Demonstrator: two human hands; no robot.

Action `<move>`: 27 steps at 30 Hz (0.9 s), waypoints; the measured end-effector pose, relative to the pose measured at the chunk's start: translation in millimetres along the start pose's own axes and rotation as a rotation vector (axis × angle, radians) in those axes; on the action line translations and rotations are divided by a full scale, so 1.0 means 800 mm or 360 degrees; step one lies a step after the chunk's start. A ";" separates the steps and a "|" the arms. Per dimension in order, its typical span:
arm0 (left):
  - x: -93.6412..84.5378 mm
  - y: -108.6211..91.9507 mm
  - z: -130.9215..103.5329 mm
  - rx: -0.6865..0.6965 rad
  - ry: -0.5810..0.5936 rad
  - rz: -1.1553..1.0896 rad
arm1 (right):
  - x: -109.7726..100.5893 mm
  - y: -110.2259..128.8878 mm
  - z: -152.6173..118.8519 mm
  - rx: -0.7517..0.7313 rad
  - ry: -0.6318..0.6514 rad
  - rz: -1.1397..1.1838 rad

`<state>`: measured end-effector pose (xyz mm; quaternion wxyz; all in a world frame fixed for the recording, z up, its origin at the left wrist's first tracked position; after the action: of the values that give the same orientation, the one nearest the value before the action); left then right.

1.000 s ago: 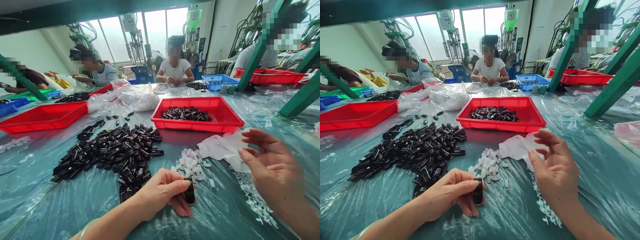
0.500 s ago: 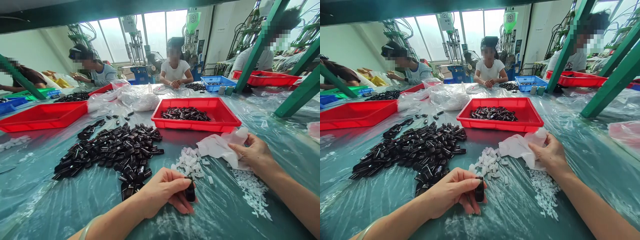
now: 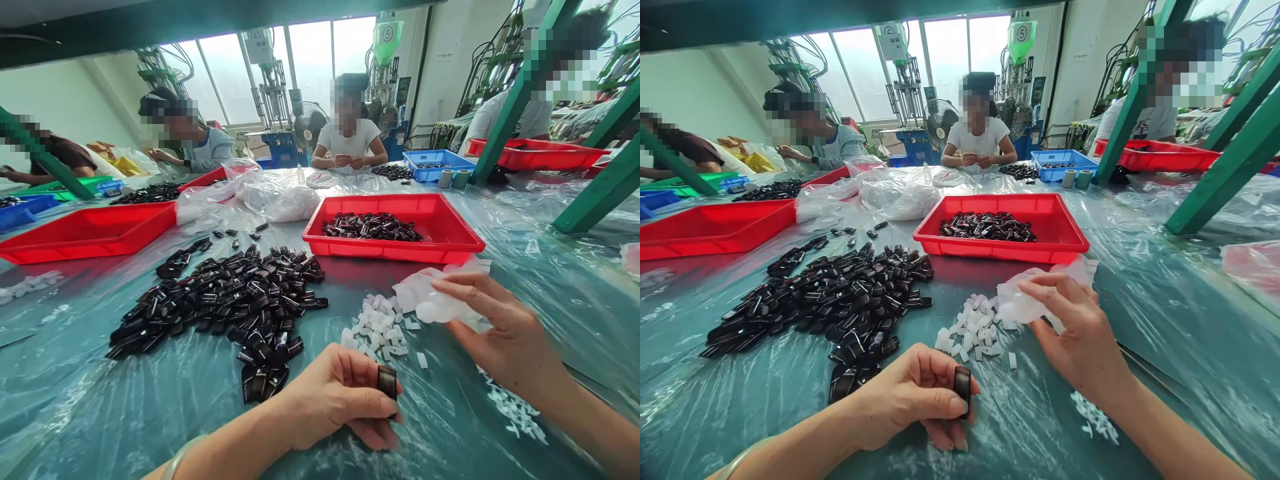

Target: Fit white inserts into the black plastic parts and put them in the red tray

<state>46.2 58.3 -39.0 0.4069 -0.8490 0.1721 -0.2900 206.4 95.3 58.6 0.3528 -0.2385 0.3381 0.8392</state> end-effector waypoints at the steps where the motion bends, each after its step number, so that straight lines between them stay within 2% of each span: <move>1: 0.000 0.001 0.000 -0.0008 -0.0003 0.0005 | 0.003 0.016 -0.003 -0.0110 0.0024 0.0009; 4: 0.002 0.002 0.002 -0.0008 0.0007 0.0012 | 0.010 0.050 -0.013 -0.0402 0.0075 -0.0037; 6: 0.003 0.002 0.004 -0.0004 0.0024 0.0021 | 0.013 0.061 -0.018 -0.0516 0.0106 -0.0094; 14: 0.002 0.010 0.006 -0.0031 0.0061 0.0058 | 0.004 0.078 -0.018 -0.0532 0.0005 -0.0131; 22: 0.003 0.014 0.005 -0.0024 0.0102 0.0084 | 0.008 0.089 -0.025 -0.0650 0.0091 -0.0189; 27: 0.004 0.014 0.006 -0.0024 0.0119 0.0086 | 0.006 0.089 -0.024 -0.0649 0.0059 -0.0144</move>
<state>50.8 52.4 -49.2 0.4016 -0.8356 0.2123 -0.3091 152.8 45.8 71.5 0.3281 -0.3352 0.1565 0.8692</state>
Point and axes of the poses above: each hand's wrist, its own z-axis towards the middle knuckle, its own x-axis out of the palm, y = z × x, the point moved 9 cm from there along z, towards the middle knuckle, and after that the axes turned 2 degrees about -x, right-handed, at the moved point
